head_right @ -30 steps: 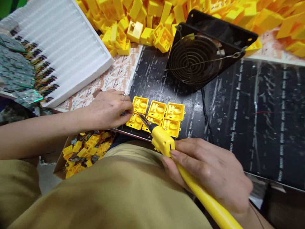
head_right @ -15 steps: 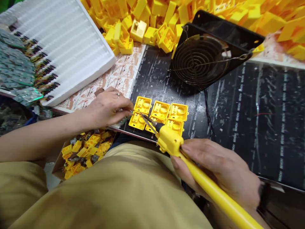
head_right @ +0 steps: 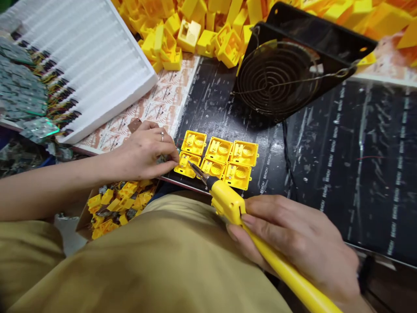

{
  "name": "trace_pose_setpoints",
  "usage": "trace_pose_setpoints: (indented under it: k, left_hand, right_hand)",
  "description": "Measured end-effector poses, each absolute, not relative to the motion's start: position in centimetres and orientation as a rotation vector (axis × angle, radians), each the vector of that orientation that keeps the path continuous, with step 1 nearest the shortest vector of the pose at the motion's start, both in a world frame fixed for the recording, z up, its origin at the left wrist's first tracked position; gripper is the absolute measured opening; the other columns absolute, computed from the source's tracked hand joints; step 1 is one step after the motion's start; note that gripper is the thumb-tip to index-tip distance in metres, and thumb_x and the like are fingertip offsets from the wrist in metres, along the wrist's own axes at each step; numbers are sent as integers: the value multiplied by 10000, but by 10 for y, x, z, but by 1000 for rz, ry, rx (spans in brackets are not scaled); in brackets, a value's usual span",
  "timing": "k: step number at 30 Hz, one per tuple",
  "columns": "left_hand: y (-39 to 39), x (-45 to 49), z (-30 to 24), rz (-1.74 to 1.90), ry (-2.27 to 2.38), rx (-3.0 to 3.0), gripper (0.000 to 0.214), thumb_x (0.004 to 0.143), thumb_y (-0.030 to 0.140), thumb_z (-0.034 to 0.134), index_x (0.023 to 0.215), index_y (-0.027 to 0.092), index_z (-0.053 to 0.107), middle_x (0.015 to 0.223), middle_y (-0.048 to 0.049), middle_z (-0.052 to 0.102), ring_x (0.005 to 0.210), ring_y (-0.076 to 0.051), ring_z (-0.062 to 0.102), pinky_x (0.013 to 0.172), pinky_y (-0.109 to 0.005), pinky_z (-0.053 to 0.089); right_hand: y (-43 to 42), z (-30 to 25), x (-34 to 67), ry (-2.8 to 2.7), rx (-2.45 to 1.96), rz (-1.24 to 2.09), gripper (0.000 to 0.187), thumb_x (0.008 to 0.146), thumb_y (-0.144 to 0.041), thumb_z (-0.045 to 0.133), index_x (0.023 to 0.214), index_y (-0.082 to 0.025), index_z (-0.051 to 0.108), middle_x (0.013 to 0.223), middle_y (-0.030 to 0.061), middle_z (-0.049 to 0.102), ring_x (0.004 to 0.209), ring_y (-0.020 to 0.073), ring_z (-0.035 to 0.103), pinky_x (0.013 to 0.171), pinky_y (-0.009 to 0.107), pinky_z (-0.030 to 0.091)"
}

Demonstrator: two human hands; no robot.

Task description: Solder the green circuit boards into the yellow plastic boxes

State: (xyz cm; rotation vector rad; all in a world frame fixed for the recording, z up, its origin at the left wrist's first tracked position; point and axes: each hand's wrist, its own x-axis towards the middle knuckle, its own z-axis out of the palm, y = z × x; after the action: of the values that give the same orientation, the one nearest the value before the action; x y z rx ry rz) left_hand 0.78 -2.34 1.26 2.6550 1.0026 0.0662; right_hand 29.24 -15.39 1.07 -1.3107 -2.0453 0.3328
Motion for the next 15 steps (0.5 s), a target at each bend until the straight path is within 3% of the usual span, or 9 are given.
trace_pose_setpoints:
  k: [5,10,15]
  left_hand:
    - [-27,13,16,-16,1054,2552,162,830,242,571,751,191,703,819,-6,737,803,-171,601,839,-366,315]
    - [-27,14,16,-3,1034,2566,154,825,236,576,740,190,696,805,-2,718,798,-169,592,804,-350,317]
    - [-25,17,15,-17,994,2658,157,815,239,577,709,197,684,760,-8,698,775,-175,575,772,-353,310]
  right_hand:
    - [-163,-8,312,-2078,-1250,307,302,828,-612,712,881,-318,666,799,45,677,733,216,691,573,329,618]
    - [-141,3,295,-2189,-1114,311,176,920,-450,670,849,-289,655,783,28,688,704,169,692,611,279,626]
    - [-123,17,285,-2354,-887,288,218,987,-274,594,782,-212,632,774,23,702,710,106,689,694,199,618]
